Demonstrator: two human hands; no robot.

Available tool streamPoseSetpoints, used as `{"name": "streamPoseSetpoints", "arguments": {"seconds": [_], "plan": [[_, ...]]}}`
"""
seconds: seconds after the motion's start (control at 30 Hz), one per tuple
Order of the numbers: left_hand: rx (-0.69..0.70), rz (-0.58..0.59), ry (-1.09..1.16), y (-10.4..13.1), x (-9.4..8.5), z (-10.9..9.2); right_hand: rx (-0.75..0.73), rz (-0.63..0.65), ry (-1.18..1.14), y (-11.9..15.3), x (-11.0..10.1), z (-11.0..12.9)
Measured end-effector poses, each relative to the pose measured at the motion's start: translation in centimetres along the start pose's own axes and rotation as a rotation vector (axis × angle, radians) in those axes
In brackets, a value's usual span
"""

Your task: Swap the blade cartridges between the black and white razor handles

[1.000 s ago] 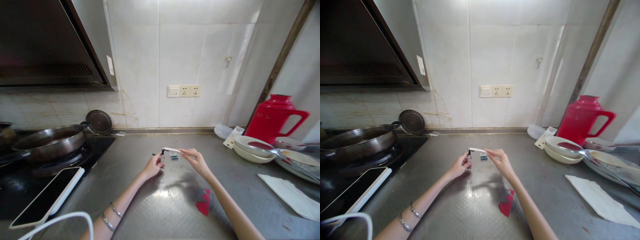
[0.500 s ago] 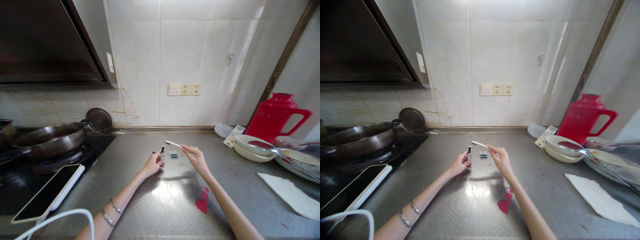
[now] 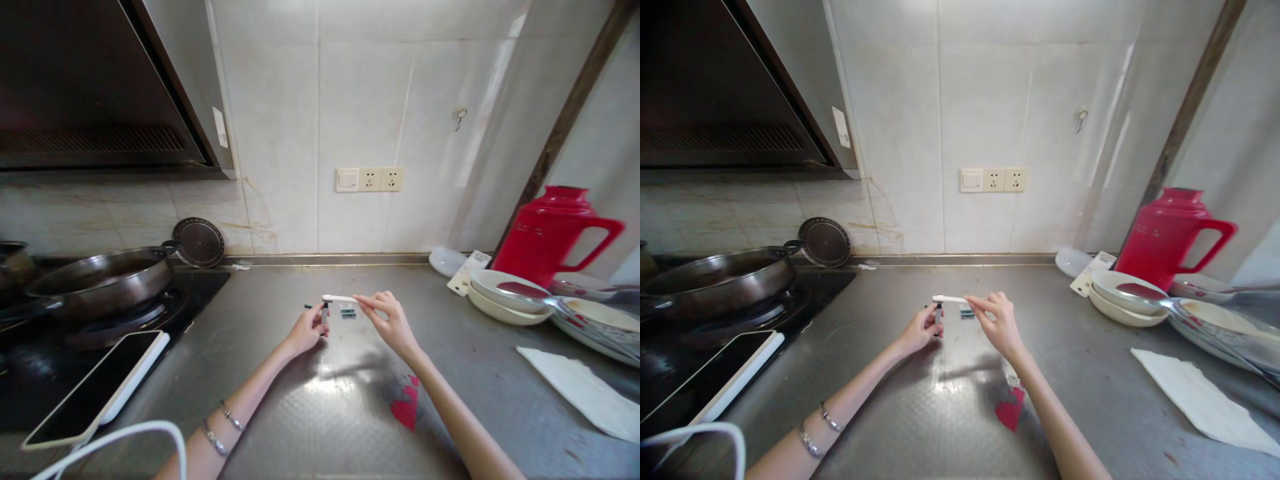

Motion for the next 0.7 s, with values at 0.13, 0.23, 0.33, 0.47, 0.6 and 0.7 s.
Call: {"name": "streamPoseSetpoints", "arguments": {"seconds": [0.13,0.23,0.33,0.47,0.6,0.7], "plan": [[0.007,0.005,-0.02,0.03,-0.03,0.2,-0.003,-0.063,0.06,-0.16,-0.36,-0.03],[-0.001,-0.002,-0.026,0.06,-0.07,0.31,-0.041,0.014,0.051,-0.12,-0.13,0.31],[-0.001,-0.003,-0.039,0.08,-0.09,0.16,-0.041,0.039,0.02,-0.07,-0.01,0.53],[0.021,0.007,-0.032,0.15,-0.07,-0.26,0.02,-0.015,0.071,-0.1,-0.19,-0.02],[0.013,0.019,-0.033,0.21,-0.02,-0.44,0.011,0.085,-0.029,-0.12,-0.1,-0.06],[0.021,0.02,-0.024,0.21,-0.07,-0.57,0.031,0.057,-0.024,-0.25,-0.43,-0.11]]}}
Point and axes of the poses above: each hand's wrist, its own y-axis away from the middle knuckle, its own x-axis out of the palm, z = x × y, the point moved 4 cm from there along -y, towards the middle knuckle, and after that the axes turned 12 degrees about -z, right-handed, at the moved point
